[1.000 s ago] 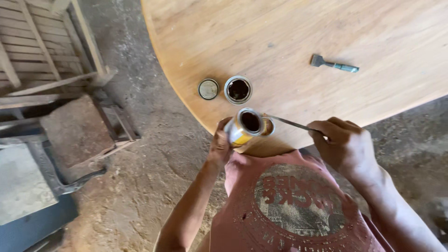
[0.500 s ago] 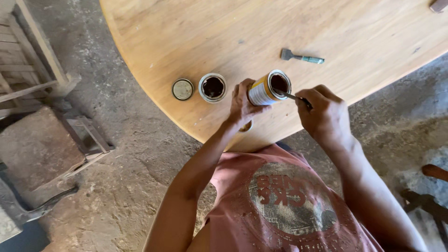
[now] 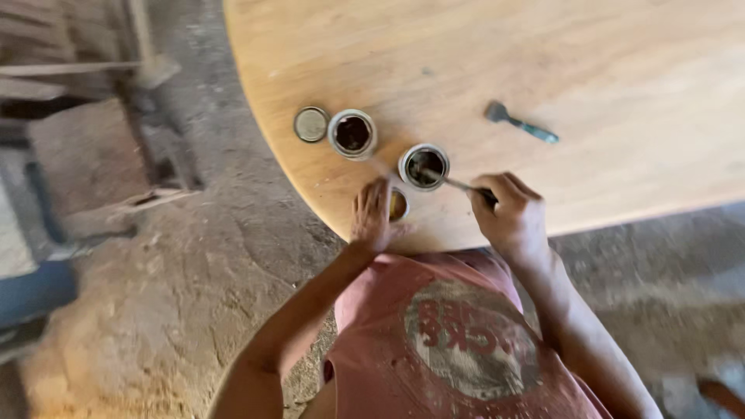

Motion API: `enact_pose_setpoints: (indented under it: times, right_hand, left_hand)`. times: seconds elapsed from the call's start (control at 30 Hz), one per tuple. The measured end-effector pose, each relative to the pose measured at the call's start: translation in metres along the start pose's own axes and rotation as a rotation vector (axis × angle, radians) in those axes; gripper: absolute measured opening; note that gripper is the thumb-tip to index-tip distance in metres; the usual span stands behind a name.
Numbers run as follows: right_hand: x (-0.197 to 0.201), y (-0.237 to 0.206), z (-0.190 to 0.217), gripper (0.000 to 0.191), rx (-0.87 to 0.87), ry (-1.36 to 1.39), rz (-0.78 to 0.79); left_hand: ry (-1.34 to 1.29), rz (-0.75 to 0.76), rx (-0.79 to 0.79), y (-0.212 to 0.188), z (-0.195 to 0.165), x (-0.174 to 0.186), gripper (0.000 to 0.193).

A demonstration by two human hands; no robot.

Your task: The person opens cans of wood stain on a wooden table, stirs the contents with a stick, and pours stain from a can into a small container. They carry a can and lid across the workshop, then return to stirring and mixing the stain in the can.

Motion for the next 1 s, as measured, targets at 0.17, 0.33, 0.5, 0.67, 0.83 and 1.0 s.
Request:
enact_pose_setpoints:
  times: [0.17, 0.33, 0.5, 0.67, 0.83, 1.0]
  right_hand:
    - [0.021, 0.003, -0.019, 0.018, 0.039, 0.196, -0.015]
    - [0.036, 0.007, -0.021, 0.018, 0.074, 0.109, 0.021]
    - [0.036, -0.005, 0.001, 0.021, 0.059, -0.056, -0.075]
    - [-0.005, -0.023, 0.017, 0.018, 0.065, -0.18, -0.069]
    - [-0.043, -0.036, 0.029, 0.012, 0.257, -0.521, -0.032]
    - [-0.071, -0.053, 0.036, 0.021, 0.212, -0.342, 0.036]
  left_hand:
    - [0.004, -0.095, 0.097, -0.011, 0.026, 0.027, 0.089]
    - [0.116, -0.13, 0.177, -0.017, 0.026, 0.058, 0.082]
    - [-0.353, -0.16, -0.076, 0.014, -0.026, 0.034, 0.114]
    - [-0.609, -0.142, -0.103, 0.076, -0.032, 0.007, 0.124]
    - [-0.449, -0.158, -0.01, 0.068, -0.04, -0.001, 0.117]
    - [-0.483, -0.284, -0.057, 0.06, -0.049, -0.004, 0.096]
Point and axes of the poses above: each hand's wrist, its own y-axis towards the middle knuckle, its own x-axis out of the back of the hand, z = x × y, the point moved 7 cm from there along y, towards the middle knuckle, and after that the axes turned 2 degrees about -x, right-handed, at the moved point
